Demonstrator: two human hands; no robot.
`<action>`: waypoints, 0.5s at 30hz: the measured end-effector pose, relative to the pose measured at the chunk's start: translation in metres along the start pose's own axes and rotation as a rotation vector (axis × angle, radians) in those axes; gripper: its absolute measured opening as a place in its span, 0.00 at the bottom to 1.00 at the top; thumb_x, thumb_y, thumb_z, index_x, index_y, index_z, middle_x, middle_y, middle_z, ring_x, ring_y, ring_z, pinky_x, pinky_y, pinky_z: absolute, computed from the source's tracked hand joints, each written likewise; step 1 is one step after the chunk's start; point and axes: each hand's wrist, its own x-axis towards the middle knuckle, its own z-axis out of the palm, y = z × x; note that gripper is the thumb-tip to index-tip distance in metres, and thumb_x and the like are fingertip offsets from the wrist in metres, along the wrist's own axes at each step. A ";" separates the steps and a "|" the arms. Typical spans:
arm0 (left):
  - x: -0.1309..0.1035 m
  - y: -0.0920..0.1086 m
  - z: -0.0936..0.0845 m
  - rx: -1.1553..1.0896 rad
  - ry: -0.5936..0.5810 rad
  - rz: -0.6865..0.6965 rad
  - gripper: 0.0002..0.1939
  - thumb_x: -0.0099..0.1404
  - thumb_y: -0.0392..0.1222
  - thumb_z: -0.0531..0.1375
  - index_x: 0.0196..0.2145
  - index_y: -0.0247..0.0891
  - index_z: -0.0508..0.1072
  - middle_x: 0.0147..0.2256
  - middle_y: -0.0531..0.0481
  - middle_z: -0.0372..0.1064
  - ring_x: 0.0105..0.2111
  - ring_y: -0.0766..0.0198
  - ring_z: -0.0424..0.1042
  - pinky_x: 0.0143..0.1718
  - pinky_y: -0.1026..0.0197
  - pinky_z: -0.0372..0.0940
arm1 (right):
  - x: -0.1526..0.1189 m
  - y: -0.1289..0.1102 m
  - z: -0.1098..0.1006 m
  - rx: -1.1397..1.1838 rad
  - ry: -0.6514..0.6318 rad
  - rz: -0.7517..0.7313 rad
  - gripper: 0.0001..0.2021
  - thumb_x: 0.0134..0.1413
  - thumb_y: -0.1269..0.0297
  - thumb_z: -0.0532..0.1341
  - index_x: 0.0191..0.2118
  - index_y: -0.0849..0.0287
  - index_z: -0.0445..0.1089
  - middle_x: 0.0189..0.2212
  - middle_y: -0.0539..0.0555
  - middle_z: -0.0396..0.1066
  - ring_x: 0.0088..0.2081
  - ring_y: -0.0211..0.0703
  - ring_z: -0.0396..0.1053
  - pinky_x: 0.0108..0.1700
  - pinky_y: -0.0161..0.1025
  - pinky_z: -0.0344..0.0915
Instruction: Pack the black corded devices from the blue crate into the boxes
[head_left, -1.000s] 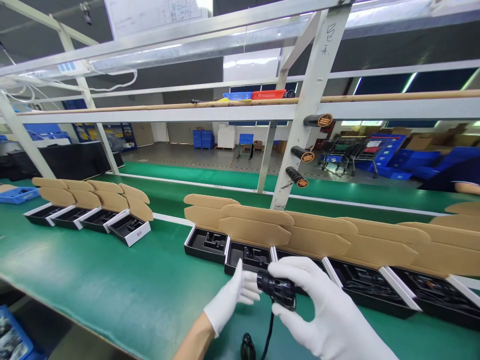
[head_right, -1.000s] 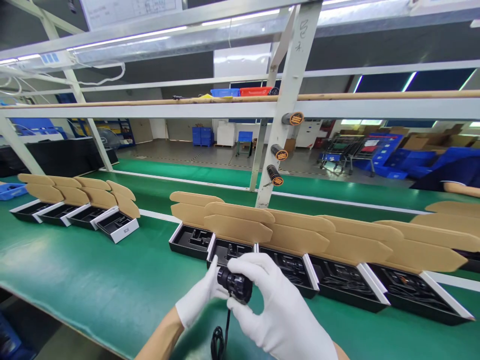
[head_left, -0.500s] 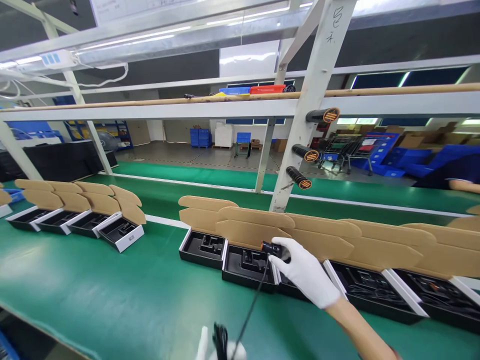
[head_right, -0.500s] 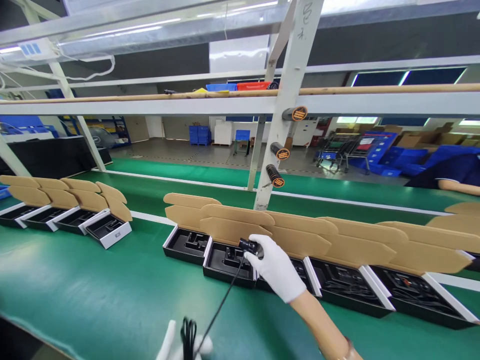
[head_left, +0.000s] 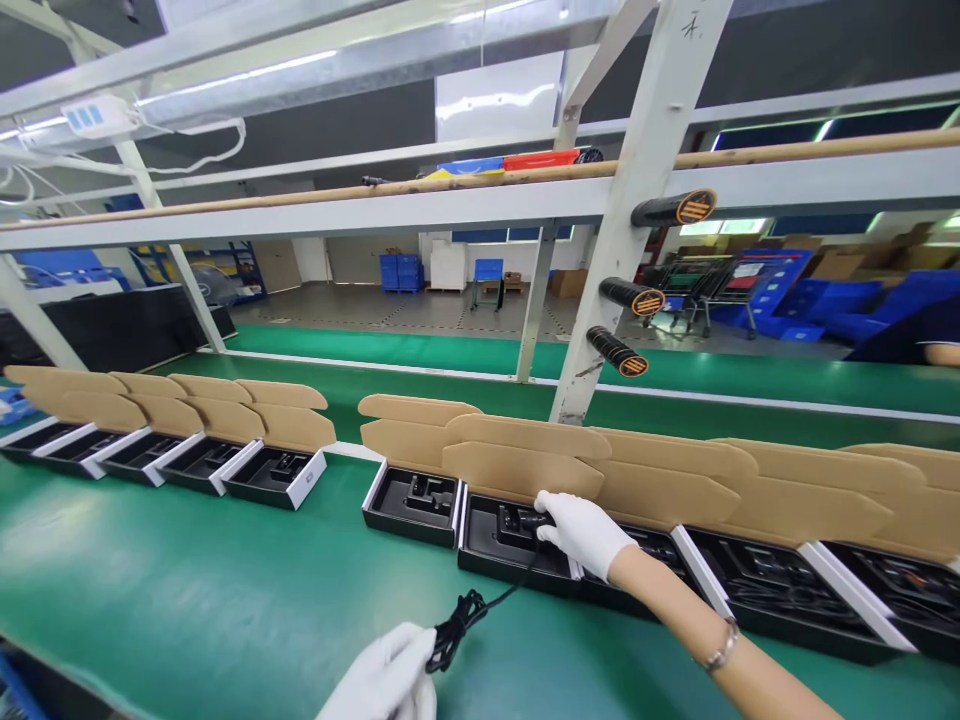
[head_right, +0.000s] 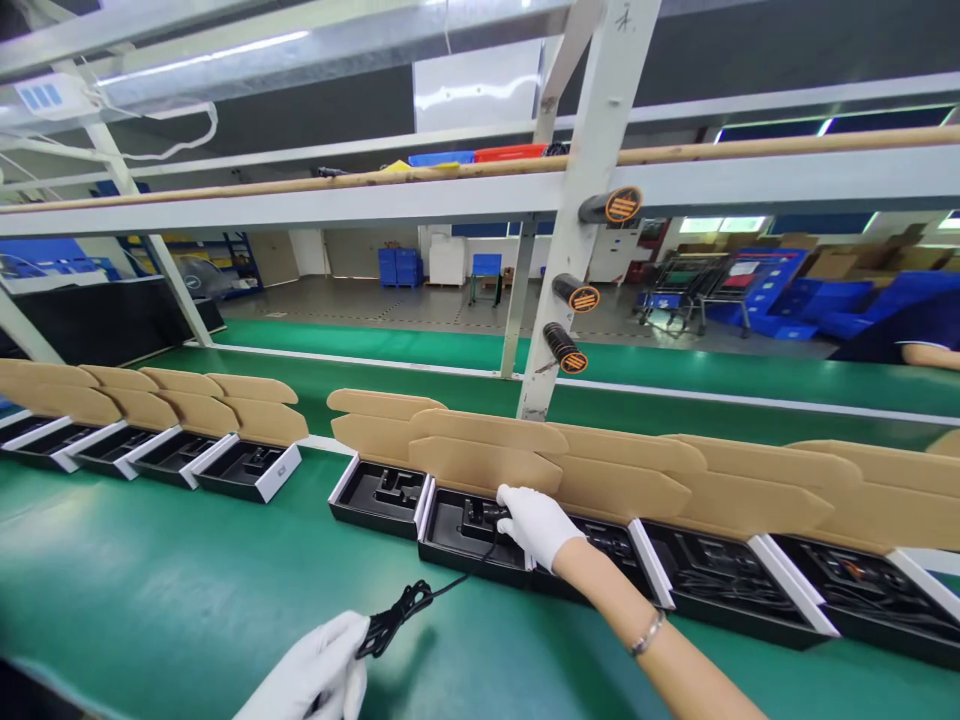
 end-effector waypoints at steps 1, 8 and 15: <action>0.000 0.004 0.001 -0.016 -0.012 0.045 0.29 0.60 0.69 0.55 0.22 0.39 0.63 0.13 0.60 0.49 0.14 0.74 0.42 0.20 0.63 0.38 | 0.000 0.000 0.000 -0.012 -0.004 -0.001 0.08 0.57 0.70 0.62 0.43 0.63 0.73 0.38 0.61 0.76 0.40 0.53 0.74 0.41 0.41 0.64; 0.007 0.034 0.014 -0.075 -0.008 0.165 0.24 0.64 0.64 0.54 0.30 0.38 0.68 0.10 0.65 0.43 0.10 0.73 0.38 0.16 0.63 0.34 | -0.018 -0.023 -0.031 0.064 0.019 -0.203 0.13 0.59 0.60 0.62 0.46 0.62 0.75 0.45 0.63 0.74 0.46 0.54 0.70 0.47 0.44 0.64; 0.022 0.078 0.016 0.327 -0.125 0.271 0.16 0.67 0.53 0.51 0.34 0.38 0.69 0.23 0.55 0.68 0.16 0.70 0.53 0.19 0.64 0.50 | -0.072 -0.062 -0.065 0.585 0.192 -0.422 0.16 0.58 0.48 0.60 0.44 0.53 0.71 0.35 0.51 0.74 0.36 0.44 0.71 0.40 0.39 0.66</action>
